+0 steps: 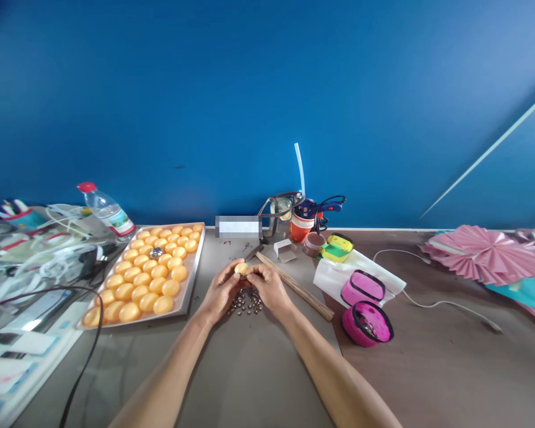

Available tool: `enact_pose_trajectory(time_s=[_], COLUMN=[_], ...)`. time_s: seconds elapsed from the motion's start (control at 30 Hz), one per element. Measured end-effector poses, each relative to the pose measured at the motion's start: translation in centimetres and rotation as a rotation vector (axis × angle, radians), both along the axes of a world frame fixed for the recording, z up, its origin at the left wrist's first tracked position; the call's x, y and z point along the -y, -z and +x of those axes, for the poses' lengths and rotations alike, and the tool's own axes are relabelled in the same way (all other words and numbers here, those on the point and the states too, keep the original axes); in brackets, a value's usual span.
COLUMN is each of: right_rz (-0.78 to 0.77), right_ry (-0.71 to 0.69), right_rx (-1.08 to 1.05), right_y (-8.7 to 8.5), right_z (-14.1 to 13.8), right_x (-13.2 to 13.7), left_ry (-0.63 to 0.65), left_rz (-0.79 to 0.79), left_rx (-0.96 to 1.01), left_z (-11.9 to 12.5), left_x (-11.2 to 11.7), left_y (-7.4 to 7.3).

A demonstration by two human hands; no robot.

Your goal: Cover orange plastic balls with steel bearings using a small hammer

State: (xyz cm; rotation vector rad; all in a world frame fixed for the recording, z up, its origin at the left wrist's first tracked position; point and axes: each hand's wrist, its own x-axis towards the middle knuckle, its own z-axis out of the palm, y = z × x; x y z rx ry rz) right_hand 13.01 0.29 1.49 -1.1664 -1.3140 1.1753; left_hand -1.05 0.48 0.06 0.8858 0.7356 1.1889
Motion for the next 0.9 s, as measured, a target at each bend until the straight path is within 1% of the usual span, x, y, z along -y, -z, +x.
enact_pose_trajectory(time_s=[0.2,0.33,0.43,0.53,0.63,0.73,0.8,0.83,0.9], right_rz=[-0.029,-0.068,-0.081,-0.103,-0.098,-0.043,-0.007,0.010,0.053], right_ry=[0.006,0.019,0.037,0.067,0.059,0.030,0.039,0.057,0.100], right_rx=[-0.008,-0.029,-0.060,-0.097,-0.101,-0.147,-0.147,-0.102,0.094], right_y=[0.4,0.5,0.7,1.0,1.3,1.2,1.2,1.2,1.5], right_z=[-0.1,-0.2,-0.4,-0.5,-0.4,0.1,0.7,1.1,1.8], right_x=[-0.1,-0.1,0.0,-0.1,-0.4,-0.7,-1.0,-1.2,-1.4], left_ry=[-0.054,-0.091,-0.085,-0.068,-0.061,-0.032,-0.016,-0.009,-0.005], left_rz=[0.012,0.054,0.099,0.109,0.071,0.011,-0.033,-0.049,-0.060], left_rx=[-0.097,-0.225,-0.323,-0.354,-0.287,-0.107,0.025,0.066,0.100], left_z=[0.0,0.0,-0.1,-0.2,-0.1,0.1,0.1,0.0,-0.1], left_x=[0.0,0.1,0.2,0.2,0.3,0.3,0.3,0.2,0.1], left_y=[0.4,0.4,0.1,0.0,-0.2,-0.5,-0.7,-0.8,-0.9])
